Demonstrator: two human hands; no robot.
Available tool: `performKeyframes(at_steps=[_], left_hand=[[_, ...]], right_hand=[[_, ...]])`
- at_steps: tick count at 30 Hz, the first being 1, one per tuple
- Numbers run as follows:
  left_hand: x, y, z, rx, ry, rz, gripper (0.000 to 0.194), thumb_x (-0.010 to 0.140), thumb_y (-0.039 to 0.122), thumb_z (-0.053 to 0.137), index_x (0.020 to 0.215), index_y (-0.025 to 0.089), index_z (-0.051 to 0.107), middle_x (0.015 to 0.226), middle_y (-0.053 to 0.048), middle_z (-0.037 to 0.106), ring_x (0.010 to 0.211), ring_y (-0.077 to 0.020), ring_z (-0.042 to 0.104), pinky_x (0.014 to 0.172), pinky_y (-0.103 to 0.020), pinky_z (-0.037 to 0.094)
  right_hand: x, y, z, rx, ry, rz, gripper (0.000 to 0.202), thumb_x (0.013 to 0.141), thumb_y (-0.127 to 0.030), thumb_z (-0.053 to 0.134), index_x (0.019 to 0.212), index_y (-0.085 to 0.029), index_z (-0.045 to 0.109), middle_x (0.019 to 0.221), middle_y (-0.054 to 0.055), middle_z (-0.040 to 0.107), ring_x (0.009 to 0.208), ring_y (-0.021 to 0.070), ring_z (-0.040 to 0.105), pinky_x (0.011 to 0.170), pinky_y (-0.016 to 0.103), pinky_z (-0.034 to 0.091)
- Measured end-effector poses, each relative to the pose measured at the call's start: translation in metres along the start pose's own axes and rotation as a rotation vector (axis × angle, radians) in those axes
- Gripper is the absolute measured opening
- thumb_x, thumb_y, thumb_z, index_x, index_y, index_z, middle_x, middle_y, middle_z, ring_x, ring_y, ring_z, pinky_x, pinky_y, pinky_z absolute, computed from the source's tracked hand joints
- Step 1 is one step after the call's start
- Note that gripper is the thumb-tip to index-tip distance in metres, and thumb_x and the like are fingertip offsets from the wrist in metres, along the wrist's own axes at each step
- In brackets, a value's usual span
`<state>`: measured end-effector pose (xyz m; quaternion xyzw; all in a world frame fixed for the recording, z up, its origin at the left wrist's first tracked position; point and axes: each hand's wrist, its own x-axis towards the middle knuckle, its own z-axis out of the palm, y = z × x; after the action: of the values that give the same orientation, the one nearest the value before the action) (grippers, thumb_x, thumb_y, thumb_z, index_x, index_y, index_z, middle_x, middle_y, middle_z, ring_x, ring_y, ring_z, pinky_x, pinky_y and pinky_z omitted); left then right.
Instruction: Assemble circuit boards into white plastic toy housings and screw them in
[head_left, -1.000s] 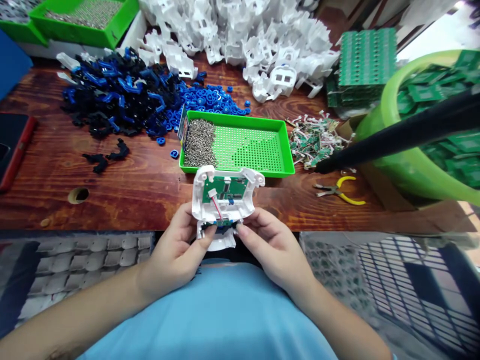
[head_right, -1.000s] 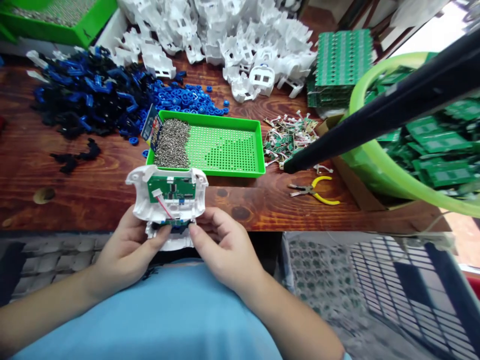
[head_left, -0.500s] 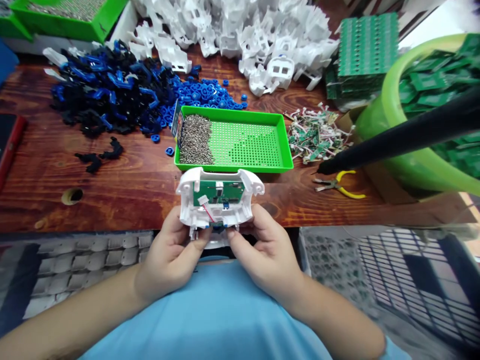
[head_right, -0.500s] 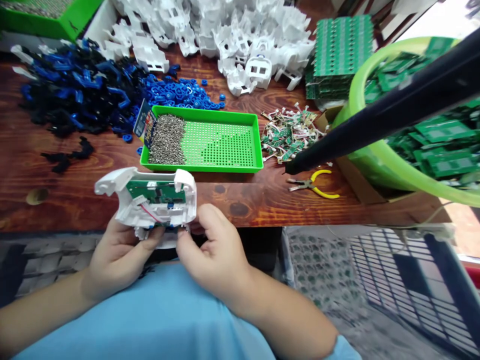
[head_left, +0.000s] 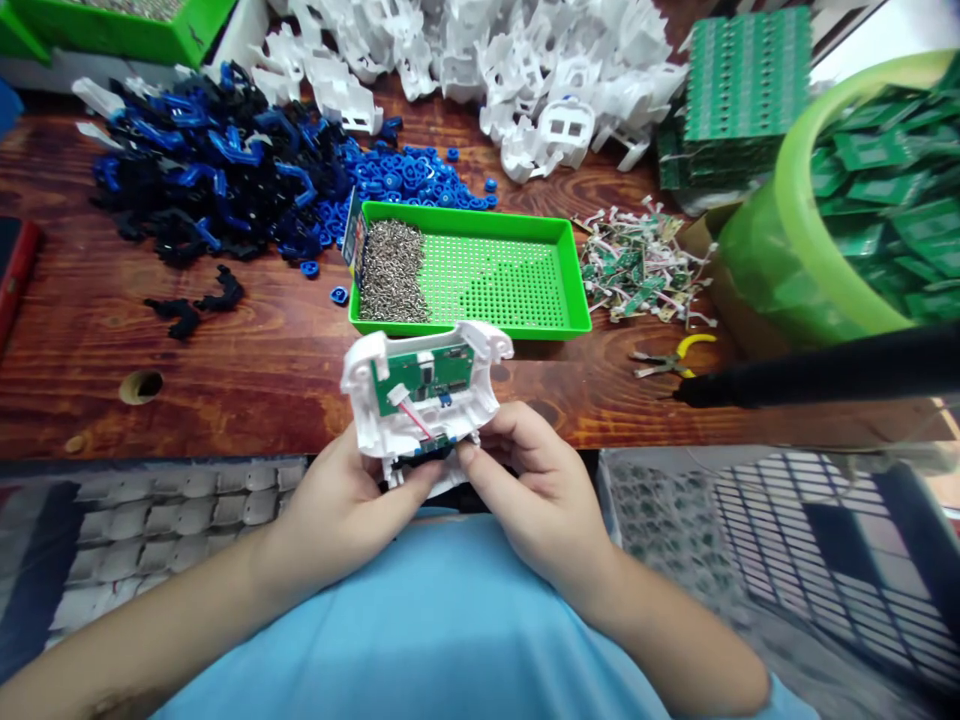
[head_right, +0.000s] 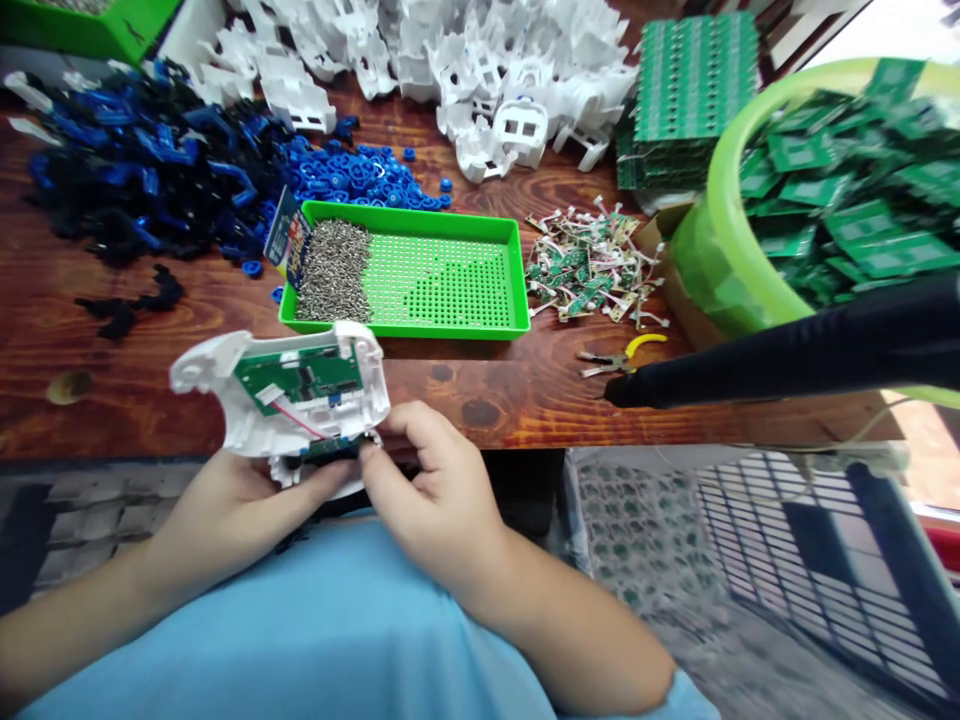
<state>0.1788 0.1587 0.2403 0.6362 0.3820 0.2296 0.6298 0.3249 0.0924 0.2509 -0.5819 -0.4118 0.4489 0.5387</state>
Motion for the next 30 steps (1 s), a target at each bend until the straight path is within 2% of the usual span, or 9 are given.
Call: performKeyframes(at_steps=[3, 7, 11, 14, 18, 23, 30], left_hand=[[0.003, 0.004, -0.001, 0.108, -0.032, 0.014, 0.03, 0.08, 0.024, 0.062, 0.11, 0.024, 0.062, 0.117, -0.002, 0.066, 0.109, -0.0202, 0.06, 0.102, -0.032, 0.042], [0.003, 0.004, -0.001, 0.092, -0.007, -0.001, 0.027, 0.081, 0.027, 0.061, 0.107, 0.022, 0.063, 0.114, -0.002, 0.068, 0.106, -0.0201, 0.062, 0.097, -0.03, 0.046], [0.003, 0.003, -0.001, 0.153, 0.005, 0.021, 0.027, 0.082, 0.028, 0.059, 0.108, 0.021, 0.064, 0.114, -0.004, 0.068, 0.107, -0.0209, 0.061, 0.098, -0.031, 0.045], [0.003, 0.004, -0.001, 0.165, -0.041, 0.038, 0.027, 0.084, 0.027, 0.057, 0.109, 0.022, 0.065, 0.113, -0.003, 0.069, 0.107, -0.0211, 0.062, 0.097, -0.031, 0.045], [0.004, 0.005, -0.003, 0.223, -0.069, 0.033, 0.031, 0.083, 0.026, 0.057, 0.114, 0.023, 0.063, 0.113, -0.003, 0.069, 0.105, -0.0237, 0.062, 0.094, -0.032, 0.047], [0.004, 0.004, -0.004, 0.266, -0.021, 0.057, 0.032, 0.081, 0.024, 0.058, 0.113, 0.021, 0.064, 0.111, -0.003, 0.069, 0.103, -0.0246, 0.063, 0.093, -0.032, 0.047], [0.004, 0.004, -0.005, 0.186, -0.023, 0.034, 0.029, 0.081, 0.024, 0.058, 0.109, 0.019, 0.066, 0.107, -0.003, 0.071, 0.1, -0.0229, 0.065, 0.09, -0.029, 0.049]], right_hand=[[-0.001, 0.001, 0.0, -0.084, -0.005, -0.034, 0.007, 0.083, -0.015, 0.054, 0.086, -0.021, 0.056, 0.081, -0.001, 0.058, 0.073, 0.0096, 0.059, 0.068, 0.021, 0.05], [-0.001, 0.0, -0.001, -0.136, -0.021, -0.028, 0.007, 0.082, -0.015, 0.055, 0.086, -0.021, 0.057, 0.082, -0.001, 0.06, 0.075, 0.0102, 0.059, 0.07, 0.022, 0.05], [0.003, -0.006, -0.005, -0.086, -0.088, 0.082, 0.008, 0.082, -0.016, 0.055, 0.088, -0.021, 0.059, 0.086, 0.0, 0.065, 0.08, 0.0122, 0.063, 0.074, 0.024, 0.051], [0.007, -0.012, -0.011, -0.03, -0.172, 0.203, 0.008, 0.081, -0.017, 0.057, 0.087, -0.02, 0.061, 0.085, -0.001, 0.068, 0.08, 0.0128, 0.065, 0.073, 0.024, 0.053], [0.009, -0.015, -0.017, -0.162, -0.248, 0.275, 0.016, 0.08, -0.017, 0.056, 0.093, -0.022, 0.065, 0.088, 0.001, 0.069, 0.08, 0.0151, 0.066, 0.074, 0.027, 0.054], [0.009, -0.009, -0.012, -0.256, -0.201, 0.21, 0.013, 0.078, -0.016, 0.056, 0.088, -0.022, 0.063, 0.086, 0.0, 0.069, 0.076, 0.0149, 0.065, 0.071, 0.027, 0.053], [0.009, -0.008, -0.005, -0.17, -0.169, 0.208, 0.01, 0.076, -0.013, 0.055, 0.082, -0.02, 0.058, 0.077, -0.002, 0.065, 0.068, 0.01, 0.06, 0.062, 0.02, 0.049]])
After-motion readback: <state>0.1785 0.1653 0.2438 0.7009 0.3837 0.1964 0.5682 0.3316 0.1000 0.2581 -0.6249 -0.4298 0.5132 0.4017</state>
